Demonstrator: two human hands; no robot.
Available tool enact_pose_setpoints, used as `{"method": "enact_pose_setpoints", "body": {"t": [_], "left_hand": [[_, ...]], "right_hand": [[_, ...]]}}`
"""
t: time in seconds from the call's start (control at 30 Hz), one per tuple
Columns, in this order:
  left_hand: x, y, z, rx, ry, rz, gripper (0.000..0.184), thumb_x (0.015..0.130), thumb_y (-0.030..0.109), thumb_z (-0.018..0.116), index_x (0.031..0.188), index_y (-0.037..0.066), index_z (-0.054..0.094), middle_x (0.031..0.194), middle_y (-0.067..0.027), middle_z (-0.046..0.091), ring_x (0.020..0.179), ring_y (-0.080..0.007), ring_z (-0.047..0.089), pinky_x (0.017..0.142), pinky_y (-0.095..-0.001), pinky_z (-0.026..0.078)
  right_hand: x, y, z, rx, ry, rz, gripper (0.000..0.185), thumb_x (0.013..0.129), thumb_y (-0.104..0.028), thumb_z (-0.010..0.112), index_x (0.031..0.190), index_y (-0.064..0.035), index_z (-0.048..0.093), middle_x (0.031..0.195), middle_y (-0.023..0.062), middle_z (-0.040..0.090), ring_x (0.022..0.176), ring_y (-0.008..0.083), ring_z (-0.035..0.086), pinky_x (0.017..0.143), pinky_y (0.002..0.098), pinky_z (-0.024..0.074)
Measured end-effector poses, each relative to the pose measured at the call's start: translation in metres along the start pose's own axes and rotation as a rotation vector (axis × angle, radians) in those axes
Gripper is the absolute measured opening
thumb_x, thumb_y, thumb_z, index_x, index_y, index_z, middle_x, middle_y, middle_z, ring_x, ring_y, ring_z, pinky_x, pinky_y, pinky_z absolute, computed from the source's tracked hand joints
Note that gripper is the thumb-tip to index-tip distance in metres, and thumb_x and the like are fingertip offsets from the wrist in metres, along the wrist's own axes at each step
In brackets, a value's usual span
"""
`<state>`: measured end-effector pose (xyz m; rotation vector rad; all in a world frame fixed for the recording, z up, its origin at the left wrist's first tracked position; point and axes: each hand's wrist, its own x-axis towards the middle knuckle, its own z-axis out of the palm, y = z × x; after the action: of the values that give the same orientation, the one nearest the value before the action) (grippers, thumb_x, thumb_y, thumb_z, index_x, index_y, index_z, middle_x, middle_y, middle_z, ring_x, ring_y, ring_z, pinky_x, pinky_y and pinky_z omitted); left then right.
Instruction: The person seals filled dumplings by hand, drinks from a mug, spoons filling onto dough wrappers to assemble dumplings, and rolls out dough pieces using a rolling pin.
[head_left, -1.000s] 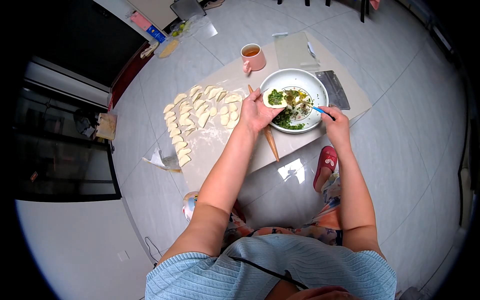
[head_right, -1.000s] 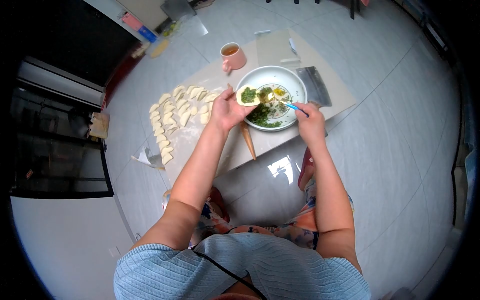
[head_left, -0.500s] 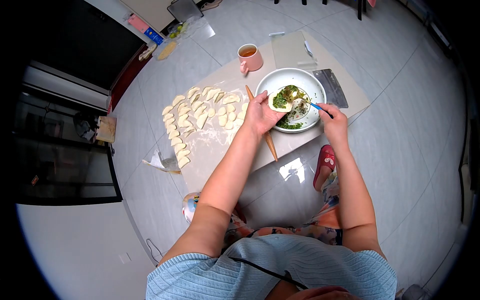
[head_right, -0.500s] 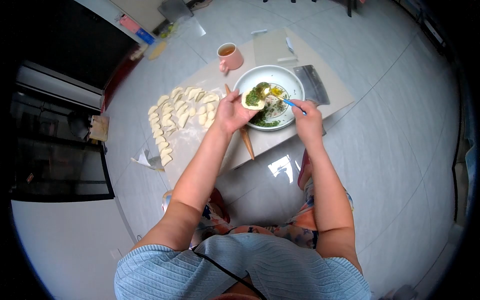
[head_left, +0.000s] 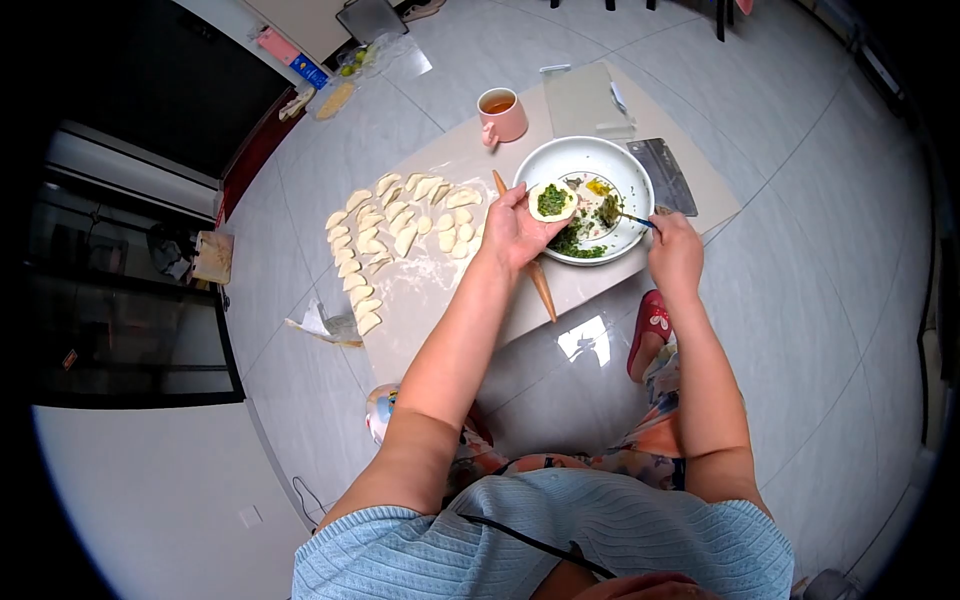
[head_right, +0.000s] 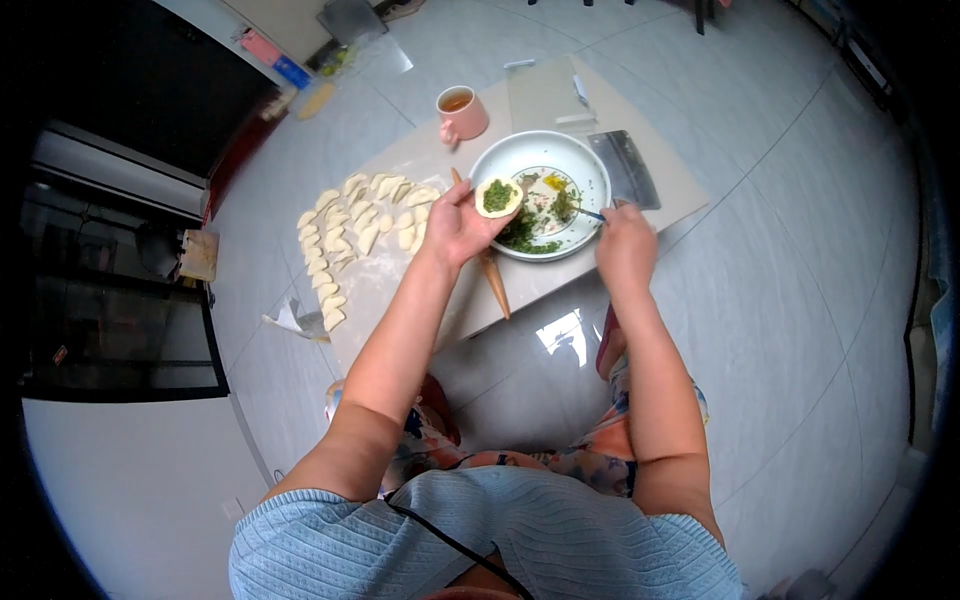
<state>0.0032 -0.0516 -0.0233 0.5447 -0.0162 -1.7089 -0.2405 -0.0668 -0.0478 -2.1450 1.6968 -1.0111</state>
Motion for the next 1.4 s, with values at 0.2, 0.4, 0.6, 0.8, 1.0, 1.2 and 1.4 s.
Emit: {"method": "enact_pose_setpoints", "body": {"t": [0.2, 0.4, 0.6, 0.8, 1.0, 1.2, 1.4], "left_hand": [[-0.010, 0.008, 0.005, 0.098, -0.069, -0.084, 0.050, 0.103, 0.026, 0.031, 0.138, -0.009, 0.030, 0.142, -0.0296, 0.037, 0.129, -0.0462, 0.043, 0.103, -0.0520, 0.045], [-0.024, 0.009, 0.018, 0.391, -0.040, -0.072, 0.044, 0.103, 0.029, 0.035, 0.128, -0.007, 0.042, 0.133, -0.0261, 0.048, 0.120, -0.0408, 0.054, 0.095, -0.0460, 0.053], [-0.048, 0.008, 0.019, 0.604, -0.025, -0.043, 0.041, 0.103, 0.029, 0.037, 0.125, -0.005, 0.047, 0.125, -0.0212, 0.054, 0.113, -0.0314, 0.060, 0.091, -0.0435, 0.056], [-0.087, 0.000, 0.017, 0.664, -0.078, -0.005, 0.040, 0.103, 0.027, 0.039, 0.126, -0.004, 0.048, 0.123, -0.0187, 0.056, 0.111, -0.0277, 0.062, 0.092, -0.0410, 0.056], [-0.107, 0.000, -0.009, 1.264, -0.037, 0.226, 0.042, 0.102, 0.033, 0.042, 0.132, 0.003, 0.047, 0.123, -0.0149, 0.056, 0.099, -0.0183, 0.064, 0.074, -0.0290, 0.056], [-0.132, 0.033, -0.016, 1.579, 0.309, 0.115, 0.036, 0.092, 0.014, 0.059, 0.126, 0.005, 0.051, 0.126, -0.0216, 0.054, 0.098, -0.0216, 0.064, 0.068, -0.0353, 0.053], [-0.141, 0.043, -0.035, 2.110, -0.069, 0.892, 0.034, 0.073, -0.004, 0.071, 0.102, 0.010, 0.061, 0.134, -0.0114, 0.052, 0.116, -0.0316, 0.054, 0.095, -0.0397, 0.047]], "right_hand": [[-0.006, -0.010, 0.001, -0.158, 0.047, -0.286, 0.012, 0.070, 0.001, 0.058, 0.076, -0.0038, 0.068, 0.078, 0.0125, 0.059, 0.079, 0.0312, 0.059, 0.071, 0.0436, 0.0442], [-0.024, -0.013, 0.012, -0.121, -0.098, -0.311, 0.006, 0.070, 0.001, 0.059, 0.069, -0.0038, 0.063, 0.076, 0.0120, 0.057, 0.078, 0.0308, 0.058, 0.070, 0.0429, 0.0435], [-0.028, -0.025, -0.005, -0.163, -0.203, -0.314, 0.006, 0.077, -0.007, 0.063, 0.076, -0.0033, 0.067, 0.080, 0.0134, 0.060, 0.080, 0.0309, 0.058, 0.073, 0.0420, 0.0442], [-0.025, -0.065, 0.011, 0.597, -0.334, 0.099, 0.041, 0.100, -0.033, 0.047, 0.112, 0.0007, 0.067, 0.114, 0.0190, 0.064, 0.110, 0.0322, 0.058, 0.094, 0.0416, 0.0444], [-0.031, -0.112, 0.035, 1.811, -0.969, 0.957, 0.077, 0.102, -0.054, 0.013, 0.135, 0.0113, 0.039, 0.131, 0.0226, 0.052, 0.118, 0.0306, 0.054, 0.105, 0.0425, 0.0408], [-0.014, -0.124, 0.063, 1.854, -0.917, 1.148, 0.073, 0.103, -0.051, 0.014, 0.128, 0.0085, 0.048, 0.131, 0.0236, 0.054, 0.122, 0.0357, 0.052, 0.106, 0.0473, 0.0394], [-0.015, -0.137, 0.076, 1.866, -0.937, 1.158, 0.065, 0.104, -0.046, 0.022, 0.128, 0.0112, 0.042, 0.128, 0.0289, 0.051, 0.119, 0.0372, 0.052, 0.106, 0.0480, 0.0393]]}}
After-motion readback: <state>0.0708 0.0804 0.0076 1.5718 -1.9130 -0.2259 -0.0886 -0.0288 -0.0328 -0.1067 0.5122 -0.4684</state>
